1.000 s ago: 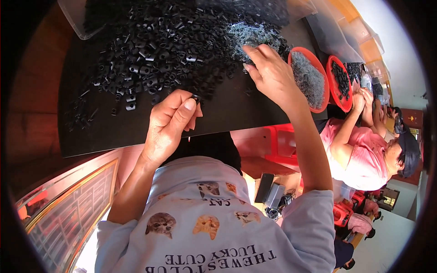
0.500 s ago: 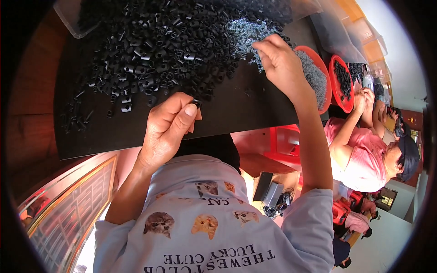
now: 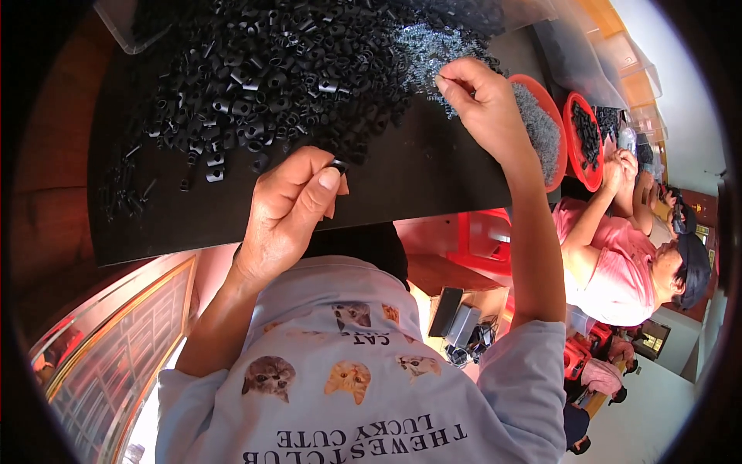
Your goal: The person assembles plastic cord locks by picking up small springs and plastic stopper components from the table and fitting them together by hand.
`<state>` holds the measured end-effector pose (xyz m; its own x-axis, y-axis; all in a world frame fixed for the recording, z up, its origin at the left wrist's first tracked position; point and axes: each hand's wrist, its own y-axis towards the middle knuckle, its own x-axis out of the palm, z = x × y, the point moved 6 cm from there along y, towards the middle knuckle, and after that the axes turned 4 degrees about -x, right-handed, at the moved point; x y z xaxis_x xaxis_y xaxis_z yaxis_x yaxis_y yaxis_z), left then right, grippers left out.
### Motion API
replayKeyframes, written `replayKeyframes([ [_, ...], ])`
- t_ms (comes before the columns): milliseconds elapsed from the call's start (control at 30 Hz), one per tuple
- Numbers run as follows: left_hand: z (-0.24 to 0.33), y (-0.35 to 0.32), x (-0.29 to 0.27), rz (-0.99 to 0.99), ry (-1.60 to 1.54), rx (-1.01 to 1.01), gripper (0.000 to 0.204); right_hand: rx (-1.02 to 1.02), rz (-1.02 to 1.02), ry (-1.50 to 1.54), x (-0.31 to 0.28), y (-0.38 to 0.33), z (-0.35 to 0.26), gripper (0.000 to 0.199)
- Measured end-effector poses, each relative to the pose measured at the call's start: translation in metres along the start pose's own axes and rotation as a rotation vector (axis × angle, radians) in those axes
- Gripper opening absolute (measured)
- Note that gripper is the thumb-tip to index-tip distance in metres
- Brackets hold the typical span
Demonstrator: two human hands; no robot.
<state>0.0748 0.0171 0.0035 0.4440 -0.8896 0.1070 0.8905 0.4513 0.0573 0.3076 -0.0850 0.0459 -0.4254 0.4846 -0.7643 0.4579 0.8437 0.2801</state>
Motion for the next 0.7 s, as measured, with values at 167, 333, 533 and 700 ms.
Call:
replayKeyframes([
  [167, 0.001, -0.001, 0.001, 0.002, -0.024, -0.011, 0.023, 0.032, 0.043, 0.112, 0.007, -0.002, -0.010, 0.006],
  [333, 0.000, -0.001, 0.001, 0.003, -0.021, -0.014, 0.023, 0.161, -0.034, -0.091, 0.011, 0.006, -0.012, 0.007],
  [533, 0.000, -0.001, 0.001, 0.005, -0.007, 0.002, 0.022, 0.073, 0.094, -0.005, 0.006, 0.006, 0.009, 0.009],
  [700, -0.001, -0.001, 0.000, 0.007, -0.003, 0.004, 0.023, 0.106, 0.157, 0.155, 0.006, 0.005, 0.019, 0.008],
])
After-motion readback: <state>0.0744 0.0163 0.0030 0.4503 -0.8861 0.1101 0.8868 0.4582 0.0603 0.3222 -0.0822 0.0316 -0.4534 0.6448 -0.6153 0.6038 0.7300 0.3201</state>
